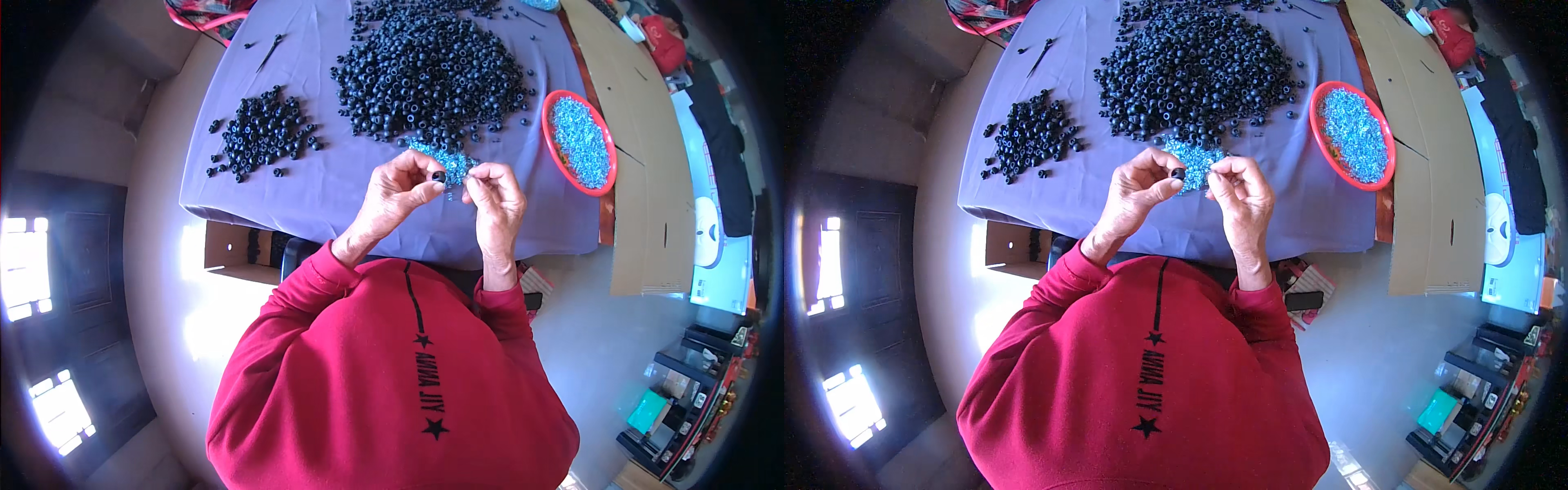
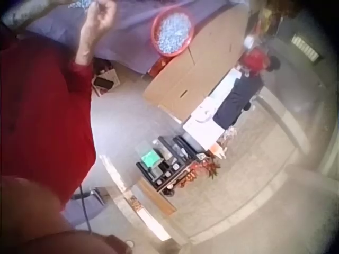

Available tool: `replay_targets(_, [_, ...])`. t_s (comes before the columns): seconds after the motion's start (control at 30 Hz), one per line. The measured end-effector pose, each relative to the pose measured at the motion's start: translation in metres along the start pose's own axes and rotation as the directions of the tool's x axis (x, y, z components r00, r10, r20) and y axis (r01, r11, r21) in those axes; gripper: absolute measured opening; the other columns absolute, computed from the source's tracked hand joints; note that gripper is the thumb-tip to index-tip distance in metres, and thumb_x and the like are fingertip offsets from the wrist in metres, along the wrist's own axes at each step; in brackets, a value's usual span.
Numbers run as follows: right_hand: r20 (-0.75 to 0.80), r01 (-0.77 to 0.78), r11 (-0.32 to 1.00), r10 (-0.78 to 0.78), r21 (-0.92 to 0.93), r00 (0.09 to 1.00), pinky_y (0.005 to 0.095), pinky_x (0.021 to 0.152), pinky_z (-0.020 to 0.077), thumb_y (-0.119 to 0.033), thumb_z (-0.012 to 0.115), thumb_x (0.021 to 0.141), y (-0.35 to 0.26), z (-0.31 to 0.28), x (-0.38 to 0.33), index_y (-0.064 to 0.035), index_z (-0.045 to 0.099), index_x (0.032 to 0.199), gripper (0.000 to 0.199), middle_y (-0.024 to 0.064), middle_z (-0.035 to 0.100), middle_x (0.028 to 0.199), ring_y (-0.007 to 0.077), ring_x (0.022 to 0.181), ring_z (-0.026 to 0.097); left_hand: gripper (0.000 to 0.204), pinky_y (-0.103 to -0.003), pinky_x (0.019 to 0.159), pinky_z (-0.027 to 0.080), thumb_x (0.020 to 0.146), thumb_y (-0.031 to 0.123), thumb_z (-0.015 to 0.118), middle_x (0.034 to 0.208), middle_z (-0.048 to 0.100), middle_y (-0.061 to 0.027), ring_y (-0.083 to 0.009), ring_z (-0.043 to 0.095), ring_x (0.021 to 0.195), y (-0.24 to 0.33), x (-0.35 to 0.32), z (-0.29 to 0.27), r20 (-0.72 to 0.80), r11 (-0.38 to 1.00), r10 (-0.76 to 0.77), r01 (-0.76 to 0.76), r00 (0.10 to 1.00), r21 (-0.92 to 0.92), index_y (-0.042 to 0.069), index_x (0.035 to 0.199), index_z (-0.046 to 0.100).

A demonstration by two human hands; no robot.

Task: The person assembles small blue plastic pieces onto larger black plastic parts by hand at a workbench.

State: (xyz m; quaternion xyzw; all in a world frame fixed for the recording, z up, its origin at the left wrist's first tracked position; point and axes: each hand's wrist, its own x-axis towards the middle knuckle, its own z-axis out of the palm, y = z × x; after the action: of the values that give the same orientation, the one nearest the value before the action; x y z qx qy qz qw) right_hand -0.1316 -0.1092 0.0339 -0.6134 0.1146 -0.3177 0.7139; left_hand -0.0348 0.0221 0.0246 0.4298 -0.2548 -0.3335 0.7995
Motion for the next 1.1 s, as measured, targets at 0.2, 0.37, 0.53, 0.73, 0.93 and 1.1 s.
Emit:
replay_targets(0.2, [0.143,0.032,0.995,-0.019,-0.092,0.989,0.0188,0.057,0.0426,0.000,0.058,0.083,-0.011,0.010,-0.003,-0.0005,0.057,0.089,0.006,0.0022,0.056,0.080,0.0064,0.063,0.051,0.020,-0.021,0.064,0.044,0.077,0.001,0.066,0.084,0.058,0.0004,-0.0058,0.052,0.072,-0.001,-0.006,0.002,0.001,0.848,0.186,-0.161,0.983,0.505,0.001,0.094,0.056])
replay_targets(0.37, [0.249,0.114,0.938,-0.031,-0.328,0.968,0.0173,0.055,0.0389,0.001,0.060,0.081,-0.009,0.009,-0.003,-0.0008,0.058,0.085,0.006,-0.0017,0.055,0.077,0.0030,0.062,0.047,0.019,-0.024,0.061,0.045,0.074,0.002,0.067,0.076,0.060,-0.0039,-0.0085,0.054,0.067,0.006,-0.013,0.005,0.035,0.698,0.184,-0.156,0.982,0.699,0.000,0.090,0.058])
replay_targets(0.53, [0.302,-0.258,0.946,0.309,-0.197,0.902,0.0172,0.054,0.0390,-0.004,0.062,0.080,-0.009,0.003,-0.013,-0.0028,0.057,0.082,0.006,-0.0014,0.055,0.074,0.0031,0.060,0.047,0.016,-0.026,0.062,0.045,0.077,0.005,0.067,0.078,0.061,-0.0040,-0.0105,0.055,0.068,0.009,-0.027,-0.008,0.114,0.740,0.029,-0.098,0.993,0.665,0.001,0.090,0.059])
replay_targets(0.73, [0.361,-0.540,0.836,0.476,0.095,0.802,0.0181,0.051,0.0376,-0.007,0.066,0.078,0.006,-0.002,-0.034,-0.0057,0.052,0.077,0.015,-0.0027,0.050,0.066,0.0046,0.056,0.045,0.012,-0.026,0.068,0.045,0.080,0.008,0.064,0.083,0.061,-0.0051,-0.0122,0.057,0.077,0.009,-0.044,-0.010,0.150,0.852,-0.145,0.046,0.978,0.522,0.001,0.090,0.061])
replay_targets(0.93, [0.515,-0.758,0.542,0.562,0.363,0.648,0.0182,0.048,0.0314,-0.016,0.067,0.078,0.015,-0.004,-0.054,-0.0064,0.046,0.077,0.022,-0.0008,0.045,0.067,0.0053,0.053,0.039,0.011,-0.027,0.072,0.045,0.080,0.006,0.063,0.083,0.061,-0.0068,-0.0153,0.058,0.079,0.016,-0.045,-0.007,0.318,0.819,-0.064,-0.133,0.946,0.559,0.002,0.090,0.062])
replay_targets(1.1, [0.436,-0.701,0.663,0.566,0.263,0.700,0.0177,0.048,0.0316,-0.019,0.065,0.081,0.013,-0.001,-0.059,-0.0058,0.049,0.080,0.021,-0.0023,0.045,0.067,0.0045,0.054,0.039,0.015,-0.026,0.072,0.046,0.081,0.006,0.062,0.084,0.060,-0.0042,-0.0143,0.058,0.078,0.004,-0.053,-0.010,0.233,0.919,-0.143,0.042,0.962,0.391,0.000,0.095,0.060])
